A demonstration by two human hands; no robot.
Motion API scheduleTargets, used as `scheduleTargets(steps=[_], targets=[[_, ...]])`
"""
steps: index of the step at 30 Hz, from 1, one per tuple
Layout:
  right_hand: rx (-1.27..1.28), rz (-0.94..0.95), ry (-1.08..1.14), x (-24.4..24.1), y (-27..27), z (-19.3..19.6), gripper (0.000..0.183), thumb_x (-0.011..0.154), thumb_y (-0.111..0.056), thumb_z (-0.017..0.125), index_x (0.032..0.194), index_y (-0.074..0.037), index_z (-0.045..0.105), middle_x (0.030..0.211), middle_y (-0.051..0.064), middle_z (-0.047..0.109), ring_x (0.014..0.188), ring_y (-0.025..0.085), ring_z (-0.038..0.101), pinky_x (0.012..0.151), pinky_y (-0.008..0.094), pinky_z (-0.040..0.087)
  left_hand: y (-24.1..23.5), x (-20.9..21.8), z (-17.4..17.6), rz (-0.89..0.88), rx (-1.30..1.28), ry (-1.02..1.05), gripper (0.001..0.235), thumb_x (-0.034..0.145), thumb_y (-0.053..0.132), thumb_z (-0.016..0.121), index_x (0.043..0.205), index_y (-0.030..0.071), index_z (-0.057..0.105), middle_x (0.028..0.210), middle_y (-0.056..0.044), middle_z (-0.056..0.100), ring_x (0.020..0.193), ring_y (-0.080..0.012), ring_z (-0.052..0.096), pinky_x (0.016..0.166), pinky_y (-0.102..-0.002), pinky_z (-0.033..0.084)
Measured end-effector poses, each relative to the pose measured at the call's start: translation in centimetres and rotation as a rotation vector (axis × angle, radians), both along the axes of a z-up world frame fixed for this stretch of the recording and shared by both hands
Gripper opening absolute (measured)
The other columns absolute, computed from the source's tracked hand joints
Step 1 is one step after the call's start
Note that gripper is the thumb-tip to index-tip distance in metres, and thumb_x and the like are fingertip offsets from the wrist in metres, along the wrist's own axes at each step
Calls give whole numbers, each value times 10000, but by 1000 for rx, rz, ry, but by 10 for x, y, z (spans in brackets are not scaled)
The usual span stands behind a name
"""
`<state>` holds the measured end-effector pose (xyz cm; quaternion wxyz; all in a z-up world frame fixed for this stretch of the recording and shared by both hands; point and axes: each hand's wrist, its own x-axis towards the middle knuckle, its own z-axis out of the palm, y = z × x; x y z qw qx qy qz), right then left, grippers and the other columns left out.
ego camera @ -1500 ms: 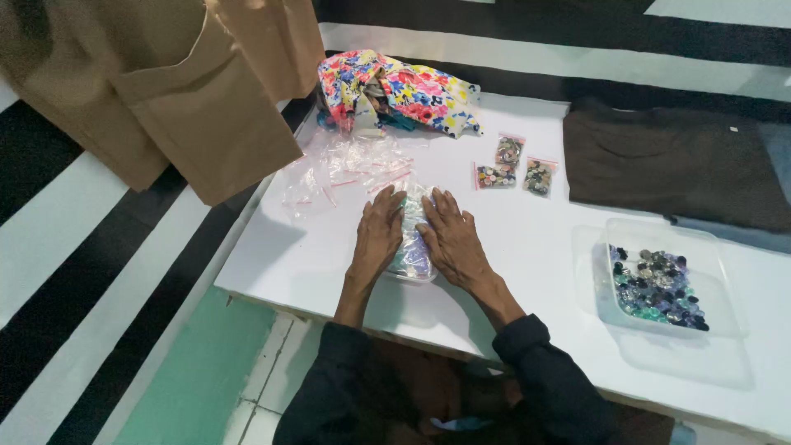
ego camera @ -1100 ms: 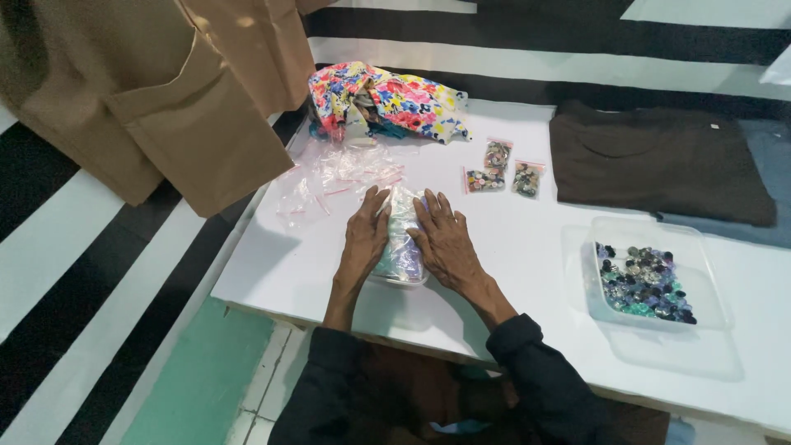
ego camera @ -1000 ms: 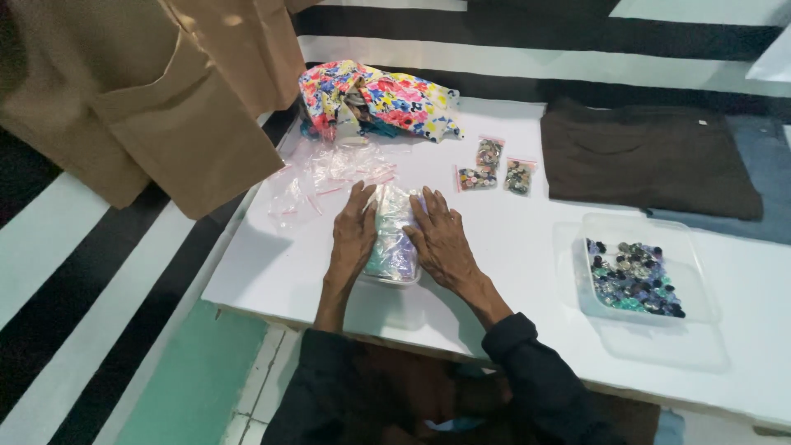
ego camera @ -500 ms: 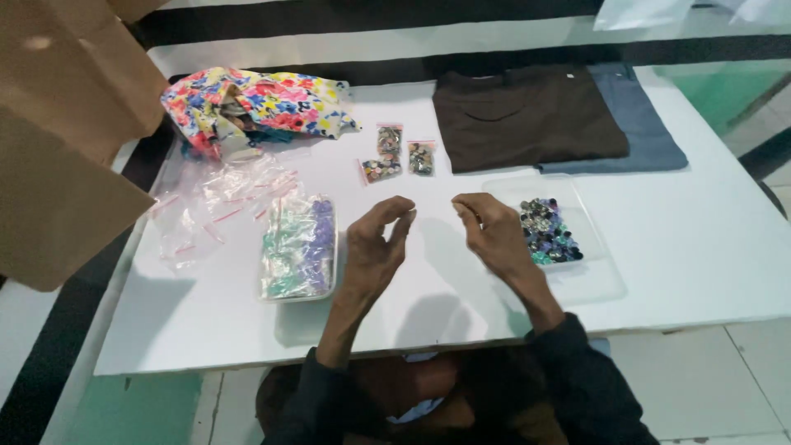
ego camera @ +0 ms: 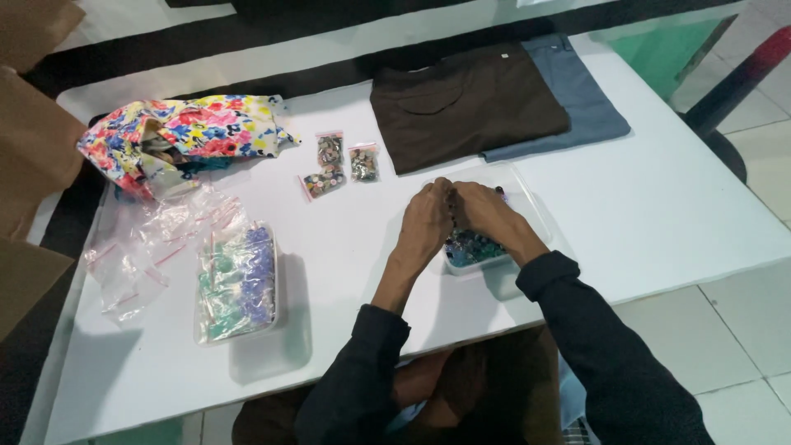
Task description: Sorting and packaging small decorative buttons into plastic bags on a work table
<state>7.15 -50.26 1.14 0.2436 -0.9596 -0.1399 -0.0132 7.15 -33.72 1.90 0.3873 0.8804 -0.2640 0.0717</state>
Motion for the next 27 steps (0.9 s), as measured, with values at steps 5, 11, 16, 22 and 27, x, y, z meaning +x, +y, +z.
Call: scheduleTargets(steps=[5,11,16,22,27], targets=[[-203,-6,-15,12,-5,-1,166,849,-112,654,996,-37,674,851,188,737,872,431,734,739,519,587,1,1,17,51,115,41,345,843,-50,679,1174,-17,589,945,-227,691,898,-476,729,742,-548,616],[-129,34,77,-4,-27,41,232,891,-97,603,1062,51,659,866,292,718,873,505,716,705,544,579,-24,15,-13,30,370,-81,258,835,33,651,1085,88,682,797,-107,700,779,-378,753,645,-490,615],[-194,4,130,-39,-20,101,270,921,-47,542,1075,140,661,903,381,705,905,545,702,735,562,573,-47,-17,11,-83,527,-121,178,825,3,597,923,63,733,762,-143,742,776,-385,767,658,-521,609],[-447,-6,244,-24,-47,56,235,796,-25,664,1003,26,764,857,221,766,832,377,766,687,403,618,-54,4,-34,-90,590,-247,109,832,131,643,825,93,745,743,-66,729,746,-327,757,749,-508,573],[-527,67,269,-2,-50,3,188,748,-19,760,925,47,762,810,227,754,793,390,764,613,429,623,-41,7,-34,-45,541,-366,117,772,-4,668,812,71,748,708,-97,696,676,-305,735,573,-409,578]])
